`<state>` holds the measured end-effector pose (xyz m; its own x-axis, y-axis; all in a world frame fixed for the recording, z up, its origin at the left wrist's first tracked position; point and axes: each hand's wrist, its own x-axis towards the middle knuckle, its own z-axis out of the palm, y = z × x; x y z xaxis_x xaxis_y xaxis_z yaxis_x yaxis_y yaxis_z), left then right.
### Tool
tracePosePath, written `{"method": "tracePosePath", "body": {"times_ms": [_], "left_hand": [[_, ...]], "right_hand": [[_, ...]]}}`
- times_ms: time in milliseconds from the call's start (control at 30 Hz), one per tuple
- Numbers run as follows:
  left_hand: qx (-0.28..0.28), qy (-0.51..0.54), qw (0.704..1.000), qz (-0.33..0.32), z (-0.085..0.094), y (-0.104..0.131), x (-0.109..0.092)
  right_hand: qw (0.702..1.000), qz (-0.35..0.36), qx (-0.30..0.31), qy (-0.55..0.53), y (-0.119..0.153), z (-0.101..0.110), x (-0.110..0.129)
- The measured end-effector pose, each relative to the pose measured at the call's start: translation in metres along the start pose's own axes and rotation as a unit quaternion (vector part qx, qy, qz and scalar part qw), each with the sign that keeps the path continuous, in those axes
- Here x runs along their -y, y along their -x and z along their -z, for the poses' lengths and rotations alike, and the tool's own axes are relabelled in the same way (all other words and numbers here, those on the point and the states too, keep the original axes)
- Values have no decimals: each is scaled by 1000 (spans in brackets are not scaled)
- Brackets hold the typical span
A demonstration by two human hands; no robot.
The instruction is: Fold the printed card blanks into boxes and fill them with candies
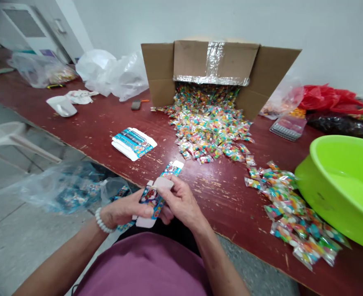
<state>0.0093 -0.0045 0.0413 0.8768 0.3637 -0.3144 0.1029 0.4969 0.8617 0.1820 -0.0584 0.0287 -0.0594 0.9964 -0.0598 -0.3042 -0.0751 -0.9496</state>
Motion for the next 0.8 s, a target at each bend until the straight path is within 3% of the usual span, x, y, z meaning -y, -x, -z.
{"method": "tracePosePath", "body": {"times_ms": [67,167,300,467,567,700,800], "left_hand": [[37,55,998,15,-4,1,4],[-20,87,996,-22,-11,-1,14],[-101,8,992,-80,-15,-5,20],[-188,-64,977,-78,-16,-8,19],[-211,-54,973,-70,-16,-10,18],[-215,-109,966,-91,-14,-11,14],[-235,-101,959,-122,-15,-8,11]], "right_hand": [[998,-22,45,-23,5,-3,2],[995,-42,59,-62,8,-6,3],[999,-15,20,-45,9,-8,5],[998,4,-11,-58,9,-12,2],[998,-17,-5,-64,9,-11,-4],[996,17,-93,7,6,-3,-8],[992,39,-116,35,4,3,-6]]}}
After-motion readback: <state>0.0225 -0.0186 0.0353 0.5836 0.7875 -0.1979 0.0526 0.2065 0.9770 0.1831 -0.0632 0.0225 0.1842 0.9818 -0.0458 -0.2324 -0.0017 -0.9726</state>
